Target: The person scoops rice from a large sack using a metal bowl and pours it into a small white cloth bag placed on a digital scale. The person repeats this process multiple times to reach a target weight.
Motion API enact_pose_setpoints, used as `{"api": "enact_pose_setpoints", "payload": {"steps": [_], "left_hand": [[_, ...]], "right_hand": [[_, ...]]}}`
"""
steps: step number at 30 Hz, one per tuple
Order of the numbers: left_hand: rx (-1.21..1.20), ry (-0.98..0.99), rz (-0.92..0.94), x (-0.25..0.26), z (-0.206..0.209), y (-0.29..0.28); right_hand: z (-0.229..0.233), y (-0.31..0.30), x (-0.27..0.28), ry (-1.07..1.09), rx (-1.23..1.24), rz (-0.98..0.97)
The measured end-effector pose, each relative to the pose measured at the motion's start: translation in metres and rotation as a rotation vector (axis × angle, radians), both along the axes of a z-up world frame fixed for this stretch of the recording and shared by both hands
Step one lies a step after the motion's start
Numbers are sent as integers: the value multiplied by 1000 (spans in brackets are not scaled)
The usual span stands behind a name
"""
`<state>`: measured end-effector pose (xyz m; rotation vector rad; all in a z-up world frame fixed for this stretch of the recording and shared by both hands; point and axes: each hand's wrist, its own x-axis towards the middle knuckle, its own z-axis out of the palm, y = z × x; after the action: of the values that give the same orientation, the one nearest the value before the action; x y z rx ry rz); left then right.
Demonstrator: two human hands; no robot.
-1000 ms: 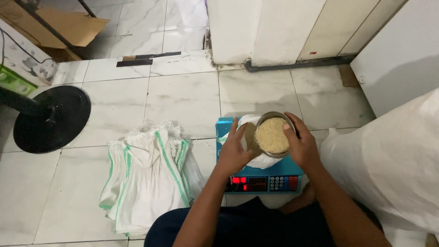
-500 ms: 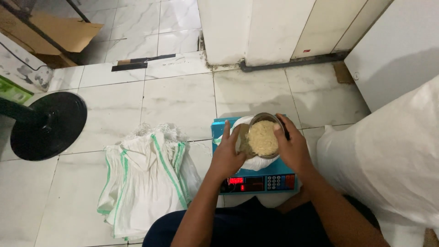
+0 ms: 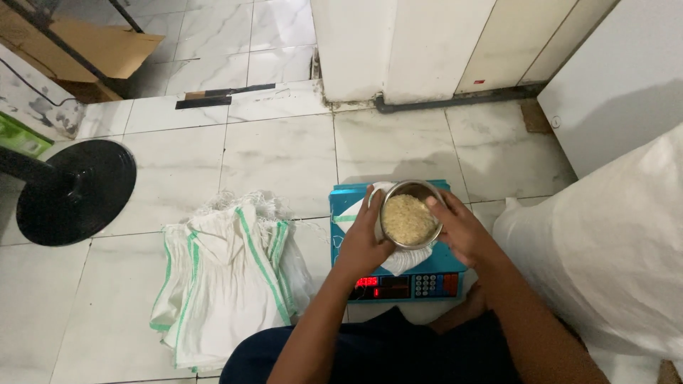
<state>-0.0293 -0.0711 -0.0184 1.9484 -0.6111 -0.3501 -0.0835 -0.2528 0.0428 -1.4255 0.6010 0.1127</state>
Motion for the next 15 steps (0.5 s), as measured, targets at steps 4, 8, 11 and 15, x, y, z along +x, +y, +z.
{"api": "enact_pose_setpoints", "payload": {"steps": [4, 8, 11, 15], "left_hand": [[-5, -30, -15, -1, -2, 1], [36, -19, -40, -4, 9, 3], [31, 1, -59, -5, 9, 2], [37, 10, -45, -3, 14, 3]], "right_hand": [[-7, -5, -2, 8, -217, 81], [-14, 0, -4, -5, -585, 52], [-21, -1, -5, -58, -586, 7], [-18, 2, -6, -100, -607, -35]]}}
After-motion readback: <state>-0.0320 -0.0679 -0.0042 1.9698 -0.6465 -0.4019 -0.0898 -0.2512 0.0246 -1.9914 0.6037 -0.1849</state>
